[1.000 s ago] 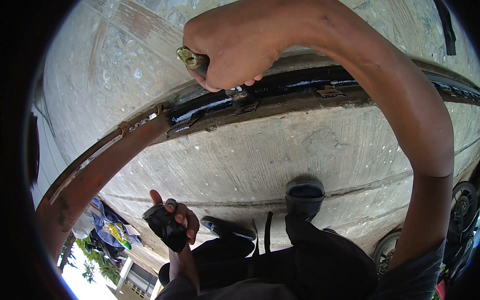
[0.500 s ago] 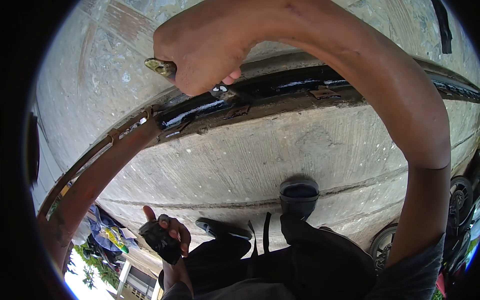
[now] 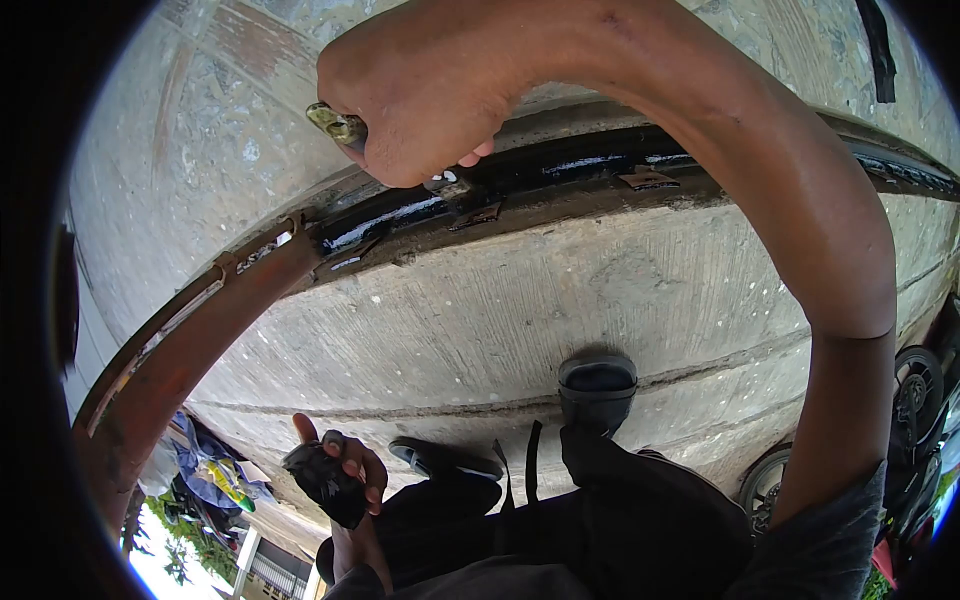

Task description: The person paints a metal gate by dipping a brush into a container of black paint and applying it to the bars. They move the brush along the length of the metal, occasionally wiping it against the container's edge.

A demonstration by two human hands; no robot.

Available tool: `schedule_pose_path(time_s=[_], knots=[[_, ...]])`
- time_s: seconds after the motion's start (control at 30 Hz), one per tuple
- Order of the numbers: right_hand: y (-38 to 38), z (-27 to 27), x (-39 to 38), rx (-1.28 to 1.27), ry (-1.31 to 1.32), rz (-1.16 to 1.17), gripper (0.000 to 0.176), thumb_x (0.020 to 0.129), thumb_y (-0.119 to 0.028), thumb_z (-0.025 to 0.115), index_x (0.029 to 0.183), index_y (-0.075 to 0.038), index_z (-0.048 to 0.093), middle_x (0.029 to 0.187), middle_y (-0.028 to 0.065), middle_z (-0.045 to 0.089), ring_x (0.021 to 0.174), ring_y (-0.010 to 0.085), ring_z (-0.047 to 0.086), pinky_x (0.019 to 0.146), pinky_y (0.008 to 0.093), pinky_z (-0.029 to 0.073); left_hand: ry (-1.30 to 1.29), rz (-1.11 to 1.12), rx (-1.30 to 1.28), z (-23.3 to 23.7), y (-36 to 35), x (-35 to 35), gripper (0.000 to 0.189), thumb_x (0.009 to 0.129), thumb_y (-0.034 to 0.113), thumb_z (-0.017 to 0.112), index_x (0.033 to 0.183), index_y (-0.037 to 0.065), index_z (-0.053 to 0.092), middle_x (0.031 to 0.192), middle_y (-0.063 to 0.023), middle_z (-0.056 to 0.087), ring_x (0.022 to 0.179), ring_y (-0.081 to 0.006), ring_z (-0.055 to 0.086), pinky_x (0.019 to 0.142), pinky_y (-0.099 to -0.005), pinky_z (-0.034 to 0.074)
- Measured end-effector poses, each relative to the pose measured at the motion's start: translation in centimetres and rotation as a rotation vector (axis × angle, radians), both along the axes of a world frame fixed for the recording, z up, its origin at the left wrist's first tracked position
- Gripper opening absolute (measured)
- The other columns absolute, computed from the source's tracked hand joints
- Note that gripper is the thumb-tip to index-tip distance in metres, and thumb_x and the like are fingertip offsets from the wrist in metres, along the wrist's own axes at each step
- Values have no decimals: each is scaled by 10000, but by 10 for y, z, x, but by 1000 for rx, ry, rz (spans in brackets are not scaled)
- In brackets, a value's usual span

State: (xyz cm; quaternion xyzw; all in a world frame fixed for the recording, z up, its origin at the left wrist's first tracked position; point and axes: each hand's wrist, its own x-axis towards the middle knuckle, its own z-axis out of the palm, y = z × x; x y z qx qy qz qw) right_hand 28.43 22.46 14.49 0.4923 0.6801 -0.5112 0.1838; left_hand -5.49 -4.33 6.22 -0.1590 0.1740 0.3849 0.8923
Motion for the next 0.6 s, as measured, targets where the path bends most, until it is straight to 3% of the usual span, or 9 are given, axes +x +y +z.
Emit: schedule_pose_path(time_s=[0.1, 0.27, 0.37, 0.5, 0.6], knots=[[-2, 6, -4, -1, -130, -24, 181, 765, -44, 474, 682, 74, 584, 605, 210, 571, 513, 274, 505, 517, 456, 377, -40, -33, 59, -5, 1, -3, 879, 958, 711, 142, 1277, 27, 591, 1179, -243, 621, 963, -542, 605, 692, -611, 559], [-3, -9, 40, -13, 187, 24, 180, 775, -53, 480, 679, 64, 577, 597, 189, 558, 532, 250, 484, 541, 442, 372, -54, -25, 66, -6, -1, -3, 896, 945, 731, 152, 1291, 27, 585, 1192, -245, 616, 969, -539, 604, 694, -603, 557], [-7, -10, 52, 49, 202, 32, 181, 792, -61, 496, 685, 50, 589, 605, 175, 563, 536, 234, 482, 540, 424, 374, -61, -31, 46, -9, -3, -4, 896, 948, 729, 154, 1290, 21, 584, 1192, -252, 614, 974, -535, 603, 699, -603, 553], [-30, -10, 74, 244, 368, -104, 164, 847, -86, 552, 788, 28, 654, 664, 120, 629, 573, 171, 553, 545, 347, 429, -65, -49, 22, -7, -3, -4, 875, 965, 701, 144, 1280, 16, 588, 1194, -263, 610, 980, -543, 596, 697, -611, 550], [-32, 3, 111, 174, 395, -215, 159, 874, -114, 595, 905, 14, 686, 726, 69, 671, 628, 123, 609, 568, 277, 473, -50, -21, -15, -7, -8, -7, 896, 953, 718, 146, 1252, 5, 600, 1167, -285, 613, 971, -557, 598, 665, -621, 552]])
